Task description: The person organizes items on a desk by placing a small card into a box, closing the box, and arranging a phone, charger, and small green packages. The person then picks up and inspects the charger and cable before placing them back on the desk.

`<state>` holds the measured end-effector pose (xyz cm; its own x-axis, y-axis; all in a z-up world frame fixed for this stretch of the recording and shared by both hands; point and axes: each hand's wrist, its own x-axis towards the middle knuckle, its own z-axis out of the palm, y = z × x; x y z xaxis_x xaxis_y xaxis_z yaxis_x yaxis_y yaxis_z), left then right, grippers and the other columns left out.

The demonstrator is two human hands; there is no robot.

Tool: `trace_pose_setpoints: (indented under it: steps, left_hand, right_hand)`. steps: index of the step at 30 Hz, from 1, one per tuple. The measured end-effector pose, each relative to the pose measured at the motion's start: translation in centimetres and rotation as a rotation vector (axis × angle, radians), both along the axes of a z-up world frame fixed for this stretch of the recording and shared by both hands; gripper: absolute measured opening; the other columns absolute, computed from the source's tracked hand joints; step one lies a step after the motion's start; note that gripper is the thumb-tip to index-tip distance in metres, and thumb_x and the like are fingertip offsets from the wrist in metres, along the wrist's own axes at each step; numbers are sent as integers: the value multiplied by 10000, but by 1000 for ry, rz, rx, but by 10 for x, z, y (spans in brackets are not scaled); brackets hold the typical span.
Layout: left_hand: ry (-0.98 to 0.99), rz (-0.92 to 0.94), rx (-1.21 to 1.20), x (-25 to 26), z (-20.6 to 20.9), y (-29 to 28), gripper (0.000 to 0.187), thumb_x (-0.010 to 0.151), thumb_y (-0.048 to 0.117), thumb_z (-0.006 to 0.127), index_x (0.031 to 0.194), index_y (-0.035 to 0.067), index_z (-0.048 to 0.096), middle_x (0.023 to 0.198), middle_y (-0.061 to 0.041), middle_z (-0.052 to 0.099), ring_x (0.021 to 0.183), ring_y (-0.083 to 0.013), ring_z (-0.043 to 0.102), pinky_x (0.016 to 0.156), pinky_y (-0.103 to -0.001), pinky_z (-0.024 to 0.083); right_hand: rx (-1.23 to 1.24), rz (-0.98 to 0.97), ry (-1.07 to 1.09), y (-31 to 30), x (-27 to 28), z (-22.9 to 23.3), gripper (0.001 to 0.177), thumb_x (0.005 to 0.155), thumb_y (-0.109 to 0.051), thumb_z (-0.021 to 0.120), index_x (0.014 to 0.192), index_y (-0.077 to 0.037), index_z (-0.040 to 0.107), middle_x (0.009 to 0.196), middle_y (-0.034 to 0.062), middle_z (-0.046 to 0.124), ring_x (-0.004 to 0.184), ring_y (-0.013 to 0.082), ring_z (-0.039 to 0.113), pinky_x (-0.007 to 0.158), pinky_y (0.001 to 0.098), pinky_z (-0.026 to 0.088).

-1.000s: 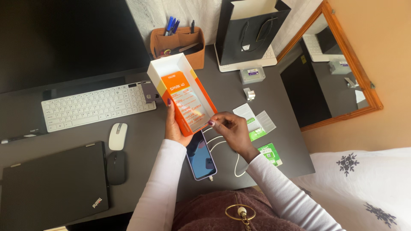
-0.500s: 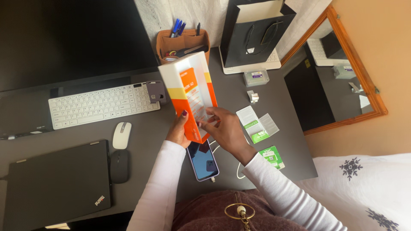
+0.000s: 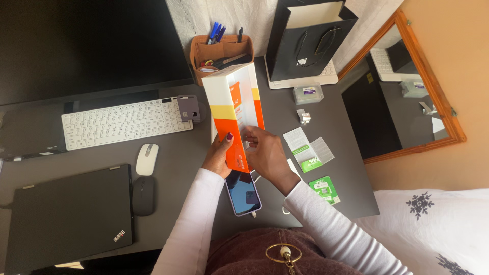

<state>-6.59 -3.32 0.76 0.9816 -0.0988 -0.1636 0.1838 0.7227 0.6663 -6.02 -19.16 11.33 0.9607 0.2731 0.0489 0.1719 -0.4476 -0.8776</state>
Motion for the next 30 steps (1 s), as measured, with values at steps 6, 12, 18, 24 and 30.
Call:
trace_pose_setpoints:
  steps: [6,12,18,24,30]
  left_hand:
    - [5,29,15,2,2,1,967,762,487,877,1502,56,428,1314,-67,568,1202,-219,548,1030,-420,469]
    - [20,77,-15,1,-7,7,886,826,431,877,1496,62,432,1240,-84,549,1148,-256,543,1012,-451,470]
    - [48,109,5,2,-2,16,891,793,445,848,1500,95,432,1383,-99,563,1359,-287,508,1133,-482,427]
    - [92,217,-39,1,13,28,971,818,526,795,1558,62,371,1542,-118,476,1445,-292,440,1196,-478,351]
    - [74,342,-87,-7,34,43,982,822,584,734,1568,106,312,1562,-130,445,1456,-323,433,1185,-515,390]
  right_hand:
    - [43,3,20,0,2,-2,427,779,-145,796,1162,5,684,1082,137,759,1019,235,759,894,328,599]
    - [-38,3,-6,-6,5,-8,284,824,-142,727,1030,50,690,1003,205,739,858,275,782,788,341,629]
    - [-25,-77,-26,-4,7,-12,205,883,-152,713,965,36,706,811,170,733,694,233,742,670,334,578]
    - [217,-195,50,-7,18,-31,171,976,-137,701,1053,12,732,764,99,684,654,91,525,567,282,433]
    - [443,-330,105,-8,38,-48,192,987,-123,681,1115,19,667,889,79,722,712,82,628,610,250,523]
